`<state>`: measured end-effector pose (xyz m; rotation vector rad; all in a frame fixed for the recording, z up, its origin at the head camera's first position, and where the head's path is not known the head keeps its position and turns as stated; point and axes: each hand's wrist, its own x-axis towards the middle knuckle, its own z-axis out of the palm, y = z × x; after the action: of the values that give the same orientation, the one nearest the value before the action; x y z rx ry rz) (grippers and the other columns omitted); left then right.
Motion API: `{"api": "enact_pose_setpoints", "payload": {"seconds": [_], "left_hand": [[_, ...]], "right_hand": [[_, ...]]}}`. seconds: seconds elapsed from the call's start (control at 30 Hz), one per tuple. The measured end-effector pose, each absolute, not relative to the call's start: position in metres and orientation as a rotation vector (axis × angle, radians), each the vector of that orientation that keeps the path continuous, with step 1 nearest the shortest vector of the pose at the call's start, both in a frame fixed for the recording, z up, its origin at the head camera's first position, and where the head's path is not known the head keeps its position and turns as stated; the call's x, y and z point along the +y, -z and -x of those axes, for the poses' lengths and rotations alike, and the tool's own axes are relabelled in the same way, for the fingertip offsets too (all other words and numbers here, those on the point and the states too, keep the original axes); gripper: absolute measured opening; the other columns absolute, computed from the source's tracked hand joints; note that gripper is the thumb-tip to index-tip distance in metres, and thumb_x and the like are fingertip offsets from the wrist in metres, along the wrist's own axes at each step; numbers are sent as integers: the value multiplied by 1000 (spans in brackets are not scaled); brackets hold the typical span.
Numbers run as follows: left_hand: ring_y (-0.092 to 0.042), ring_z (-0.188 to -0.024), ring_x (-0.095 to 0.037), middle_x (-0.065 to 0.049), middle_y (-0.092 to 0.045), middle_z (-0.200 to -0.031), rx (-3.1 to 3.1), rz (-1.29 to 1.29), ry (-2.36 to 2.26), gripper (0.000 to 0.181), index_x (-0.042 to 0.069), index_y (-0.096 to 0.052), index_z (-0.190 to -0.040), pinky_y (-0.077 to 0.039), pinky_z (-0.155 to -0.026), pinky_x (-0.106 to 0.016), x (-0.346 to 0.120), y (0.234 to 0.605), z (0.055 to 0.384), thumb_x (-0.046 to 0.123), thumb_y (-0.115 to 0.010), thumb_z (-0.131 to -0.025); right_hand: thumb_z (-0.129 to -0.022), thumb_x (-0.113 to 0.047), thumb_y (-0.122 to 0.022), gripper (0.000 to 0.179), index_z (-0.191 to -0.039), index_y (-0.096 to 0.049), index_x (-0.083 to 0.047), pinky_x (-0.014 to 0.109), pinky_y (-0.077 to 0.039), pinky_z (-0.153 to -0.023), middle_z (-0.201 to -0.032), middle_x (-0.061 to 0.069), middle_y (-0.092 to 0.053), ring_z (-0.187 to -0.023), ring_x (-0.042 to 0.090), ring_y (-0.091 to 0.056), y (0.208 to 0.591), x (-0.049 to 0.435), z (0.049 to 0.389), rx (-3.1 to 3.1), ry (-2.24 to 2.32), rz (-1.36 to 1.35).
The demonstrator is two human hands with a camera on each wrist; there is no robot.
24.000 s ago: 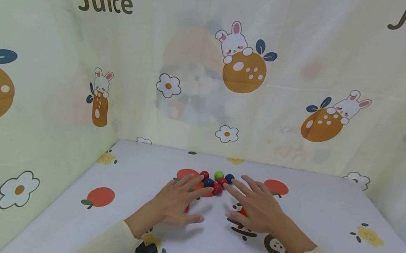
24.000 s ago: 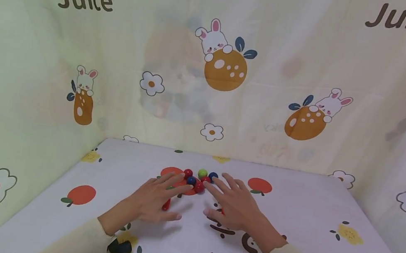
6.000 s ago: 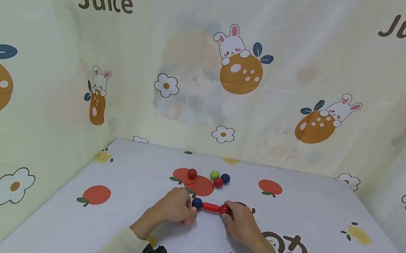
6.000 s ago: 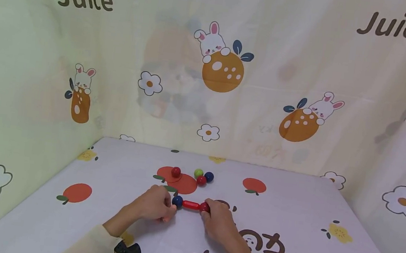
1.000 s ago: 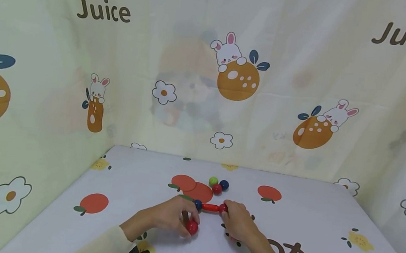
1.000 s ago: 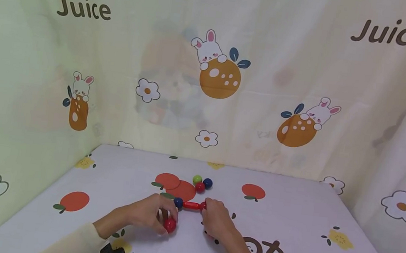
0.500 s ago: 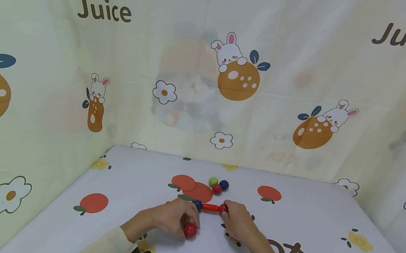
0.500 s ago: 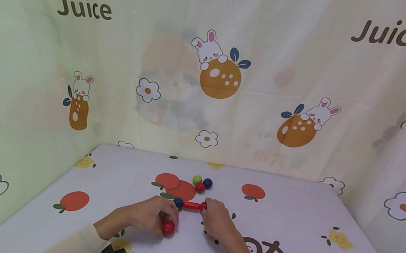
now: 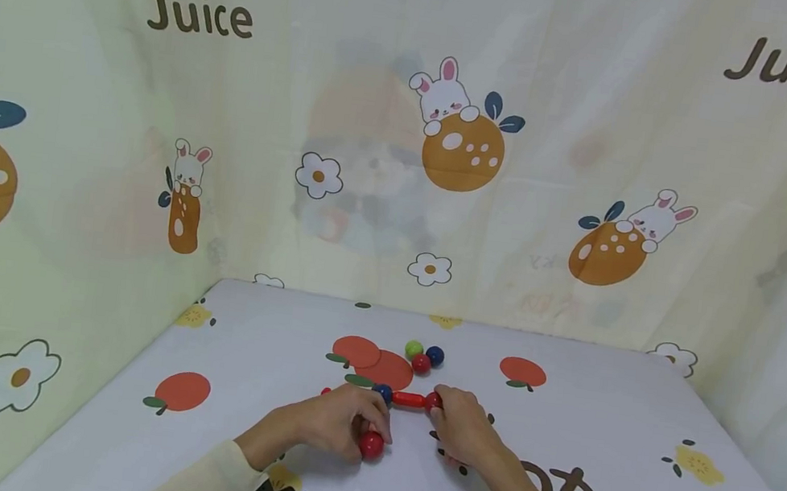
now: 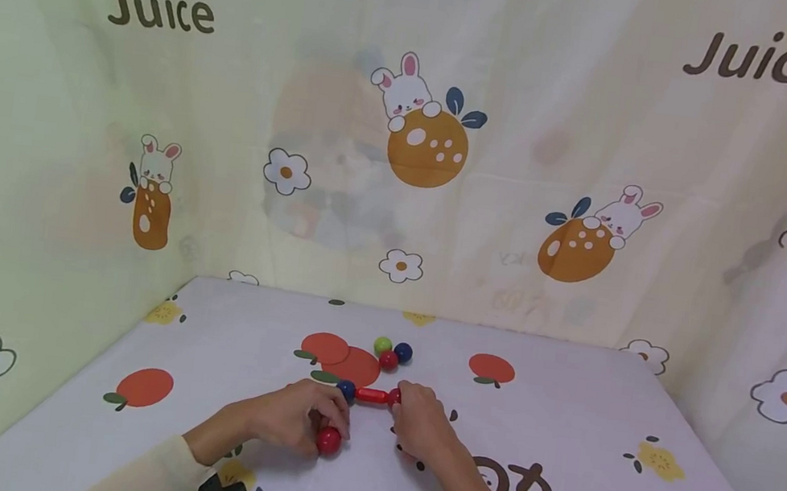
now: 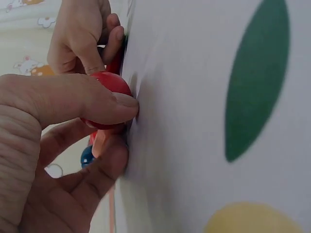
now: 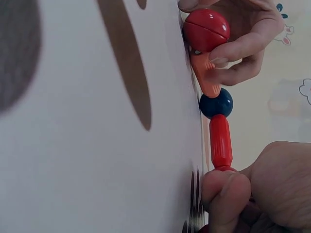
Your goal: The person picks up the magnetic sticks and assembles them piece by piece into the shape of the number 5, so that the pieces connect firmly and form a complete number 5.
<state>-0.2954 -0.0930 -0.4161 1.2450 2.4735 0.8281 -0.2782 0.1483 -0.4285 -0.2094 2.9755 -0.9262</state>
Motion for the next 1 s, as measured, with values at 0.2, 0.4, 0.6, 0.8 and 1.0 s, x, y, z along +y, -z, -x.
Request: {"api": "enact_pose_setpoints", "payload": {"seconds": [0.2,0.4,0.6,0.8,1.0], "left_hand": [[-56,-96,-2,14,-65,-109,2469,-1299,-760,39,23,-79,-110,-53,-76,-20,-90,415,299,6,-84,-74],[-51,-101,-3,12,-59,-109,2502,-1287,-743,43,25,-80,-108,-52,-79,-18,-90,416,299,1,-83,-72],[-52,-99,-4,13,-59,-109,2509,-1250,-750,48,25,-79,-110,-52,-79,-19,-89,415,299,-2,-83,-70],[-56,-94,-5,12,-61,-110,2460,-1235,-867,48,21,-77,-112,-54,-78,-21,-92,415,301,-8,-75,-74],[-63,-92,-8,9,-65,-110,2455,-1204,-1031,42,15,-77,-111,-55,-80,-23,-96,416,303,-12,-65,-81]], "right_hand": [[-98,-12,-66,47,-141,-52,4,24,-49,-45,-114,20,-62,-47,16,-58,427,149,280,2979,915,214],[-98,-12,-67,48,-141,-52,4,24,-49,-46,-114,20,-62,-48,17,-58,425,149,280,2964,917,212],[-98,-11,-66,48,-141,-52,5,24,-50,-46,-112,19,-62,-47,17,-58,422,150,279,2958,916,231],[-98,-12,-66,48,-141,-51,4,24,-50,-46,-108,17,-61,-48,16,-59,420,151,280,2936,892,237],[-97,-13,-69,47,-138,-53,3,24,-50,-47,-98,12,-59,-50,17,-59,419,153,279,2918,849,249]]}}
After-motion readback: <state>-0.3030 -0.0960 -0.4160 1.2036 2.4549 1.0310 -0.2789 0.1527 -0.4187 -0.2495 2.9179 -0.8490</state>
